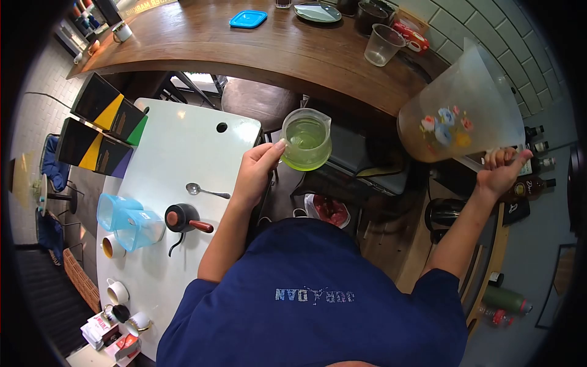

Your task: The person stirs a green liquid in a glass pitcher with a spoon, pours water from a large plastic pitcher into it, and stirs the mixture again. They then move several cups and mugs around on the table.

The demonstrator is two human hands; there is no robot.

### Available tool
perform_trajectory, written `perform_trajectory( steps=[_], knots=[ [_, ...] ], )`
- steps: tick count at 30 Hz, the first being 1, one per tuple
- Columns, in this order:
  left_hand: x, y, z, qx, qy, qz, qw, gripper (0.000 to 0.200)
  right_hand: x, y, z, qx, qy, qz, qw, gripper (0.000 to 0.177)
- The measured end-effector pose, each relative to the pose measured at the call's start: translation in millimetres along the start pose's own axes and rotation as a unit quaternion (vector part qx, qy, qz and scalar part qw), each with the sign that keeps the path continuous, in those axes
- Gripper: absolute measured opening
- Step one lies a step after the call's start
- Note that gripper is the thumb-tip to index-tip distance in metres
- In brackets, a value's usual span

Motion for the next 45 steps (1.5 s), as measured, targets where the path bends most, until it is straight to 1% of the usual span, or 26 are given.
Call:
perform_trajectory(
  steps=[2,3,5,7,12,16,21,25,28,30,31,33,34,35,36,37,38,39,40,41,43,44,45],
  knots=[
    [3,1,6,-0.007,0.012,0.004,1.0,0.032,-5,-4,-3,-0.009,0.015,0.032,0.999,0.052],
    [2,2,7,-0.012,0.012,0.005,1.0,0.032,-10,-7,-7,-0.006,0.015,0.028,0.999,0.052],
    [-2,4,9,-0.014,0.024,0.009,1.0,0.031,-15,-11,-10,-0.035,0.022,0.056,0.998,0.051],
    [-3,5,14,-0.03,0.02,0.006,0.999,0.031,-26,-18,-14,-0.023,0.017,0.041,0.999,0.05],
    [-6,9,22,-0.064,0.024,0.005,0.998,0.03,-32,-26,-24,-0.046,0.048,0.082,0.994,0.049],
    [-8,9,27,-0.084,0.017,-0.004,0.996,0.03,-41,-40,-33,-0.035,0.049,0.061,0.996,0.048],
    [-8,9,25,-0.103,0.016,-0.011,0.994,0.03,-41,-38,-44,-0.058,0.059,0.066,0.994,0.048],
    [-8,8,21,-0.116,0.008,-0.014,0.993,0.03,-45,-45,-50,-0.058,0.058,0.068,0.994,0.048],
    [-4,6,20,-0.124,0.0,-0.007,0.992,0.03,-50,-51,-51,-0.035,0.066,0.054,0.996,0.048],
    [0,6,19,-0.122,-0.007,-0.004,0.992,0.03,-57,-58,-50,0.021,0.067,0.037,0.997,0.048],
    [3,7,18,-0.124,-0.004,-0.002,0.992,0.029,-61,-62,-47,0.026,0.069,0.035,0.997,0.048],
    [11,9,21,-0.132,0.001,0.002,0.991,0.029,-67,-65,-49,0.075,0.044,0.018,0.996,0.051],
    [14,11,24,-0.139,-0.021,-0.009,0.99,0.028,-65,-64,-48,0.081,0.052,0.034,0.995,0.053],
    [18,13,27,-0.157,-0.04,-0.022,0.987,0.028,-42,-45,-32,-0.061,0.106,0.159,0.98,0.049],
    [20,18,29,-0.171,-0.036,-0.019,0.984,0.028,-37,-62,-17,0.008,0.116,0.29,0.95,0.042],
    [17,23,28,-0.169,-0.04,-0.026,0.984,0.027,-14,-34,5,-0.16,0.096,0.473,0.861,0.036],
    [13,30,29,-0.169,-0.046,-0.033,0.984,0.027,-7,-11,9,-0.162,-0.029,0.546,0.821,0.034],
    [10,38,31,-0.189,-0.047,-0.029,0.98,0.027,-15,5,17,-0.207,-0.026,0.517,0.83,0.028],
    [6,46,31,-0.201,-0.038,-0.034,0.978,0.029,-23,25,0,-0.104,-0.106,0.511,0.847,0.025],
    [3,54,34,-0.21,-0.032,-0.039,0.976,0.031,-30,52,-18,-0.005,-0.186,0.496,0.848,0.021],
    [5,73,51,-0.226,-0.054,-0.049,0.971,0.031,-61,109,-61,0.175,-0.173,0.469,0.848,0.014],
    [4,84,56,-0.234,-0.062,-0.048,0.969,0.031,-84,131,-82,0.248,-0.132,0.343,0.896,0.014],
    [3,95,61,-0.241,-0.067,-0.048,0.967,0.031,-111,156,-101,0.318,-0.088,0.211,0.92,0.015]
  ],
)
Point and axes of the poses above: each hand's wrist, its own y-axis away from the middle knuckle, its own z-axis out of the back of the hand, x = y × z, the point moved 9 cm from there along -y, towards the middle knuckle, and after that the axes turned 12 degrees about -x, right-handed, at the moved point
